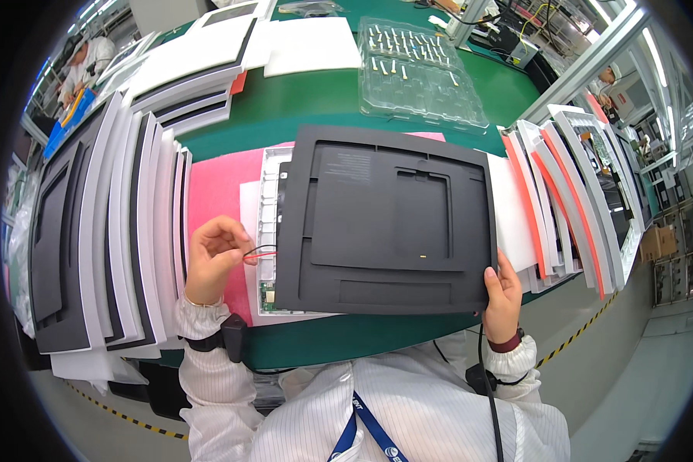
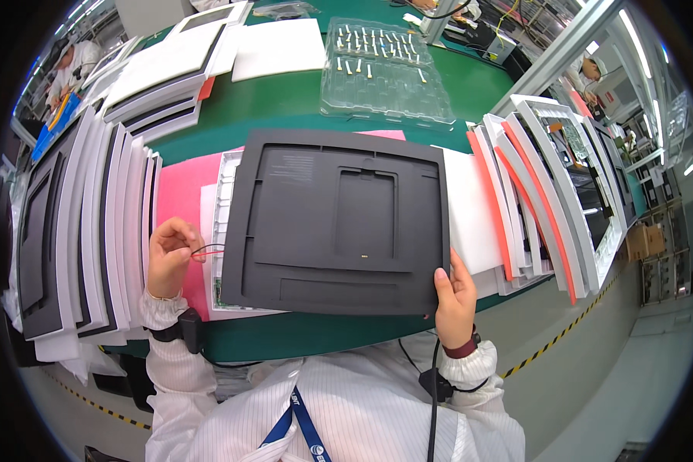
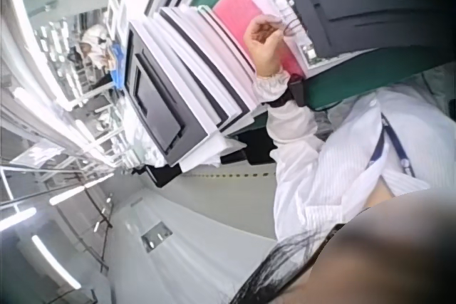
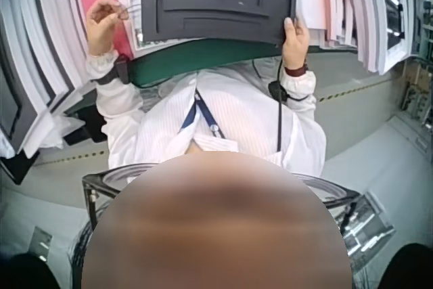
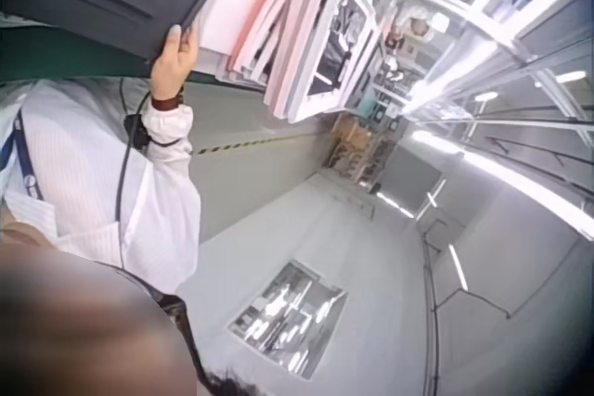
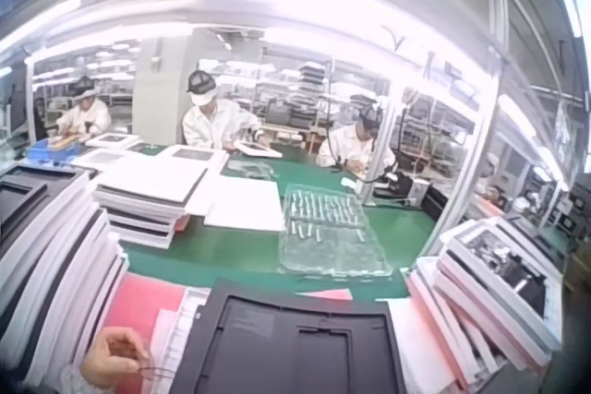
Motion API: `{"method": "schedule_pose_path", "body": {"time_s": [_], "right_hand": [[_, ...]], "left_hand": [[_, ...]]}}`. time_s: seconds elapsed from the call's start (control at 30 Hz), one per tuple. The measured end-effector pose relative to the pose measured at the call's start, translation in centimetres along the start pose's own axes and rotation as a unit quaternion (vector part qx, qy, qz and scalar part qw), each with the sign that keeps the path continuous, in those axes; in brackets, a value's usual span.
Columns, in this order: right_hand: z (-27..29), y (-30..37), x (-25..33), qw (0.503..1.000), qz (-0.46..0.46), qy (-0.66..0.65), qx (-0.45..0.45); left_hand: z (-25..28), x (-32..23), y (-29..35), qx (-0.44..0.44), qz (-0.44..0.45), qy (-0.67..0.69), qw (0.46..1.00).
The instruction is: The person assembles an electronic device by connecting a ribbon cable to a circuit board, placing a black back cover over the assembly, and securing it. They then flip the unit and place a white protective sheet over the screen before stacking the finished unit.
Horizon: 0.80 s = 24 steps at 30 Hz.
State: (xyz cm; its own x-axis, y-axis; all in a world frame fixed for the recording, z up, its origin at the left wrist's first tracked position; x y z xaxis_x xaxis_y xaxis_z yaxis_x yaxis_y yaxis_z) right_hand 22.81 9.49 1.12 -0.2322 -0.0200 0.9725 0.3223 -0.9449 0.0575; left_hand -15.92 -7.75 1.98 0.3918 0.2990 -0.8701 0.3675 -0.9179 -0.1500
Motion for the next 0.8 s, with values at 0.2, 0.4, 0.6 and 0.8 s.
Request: {"method": "schedule_pose_path", "body": {"time_s": [0.2, 0.4, 0.6, 0.8], "right_hand": [[-0.8, -3.1, -1.0, 0.999, 0.012, 0.008, 0.037], [-1.1, -4.1, -1.0, 0.989, 0.030, 0.143, 0.037], [-1.1, -1.8, 3.1, 0.852, 0.127, 0.507, -0.001], [-0.5, 3.6, 6.2, 0.815, 0.066, 0.538, 0.207]], "left_hand": [[-0.1, -0.2, 0.0, 0.009, 0.005, 0.017, 1.000], [-1.0, 1.0, -0.2, 0.018, 0.085, -0.069, 0.994], [-1.5, 0.7, 0.1, 0.030, 0.090, -0.076, 0.993], [-1.5, 0.6, 0.2, 0.035, 0.096, -0.086, 0.991]]}}
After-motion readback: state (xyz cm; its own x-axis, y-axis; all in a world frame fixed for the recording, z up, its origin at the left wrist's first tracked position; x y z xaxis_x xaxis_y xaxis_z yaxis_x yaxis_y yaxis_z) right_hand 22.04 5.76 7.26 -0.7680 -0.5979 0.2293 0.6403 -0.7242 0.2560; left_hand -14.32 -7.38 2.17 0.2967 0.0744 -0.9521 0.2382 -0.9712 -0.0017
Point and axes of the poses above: each hand's wrist, its own y-axis away from the middle knuckle, its own z-axis out of the back of the hand, x = y × z, the point moved 10 cm from there along -y, towards the middle knuckle, and after that the axes turned 13 degrees about y, right-handed, at the moved point
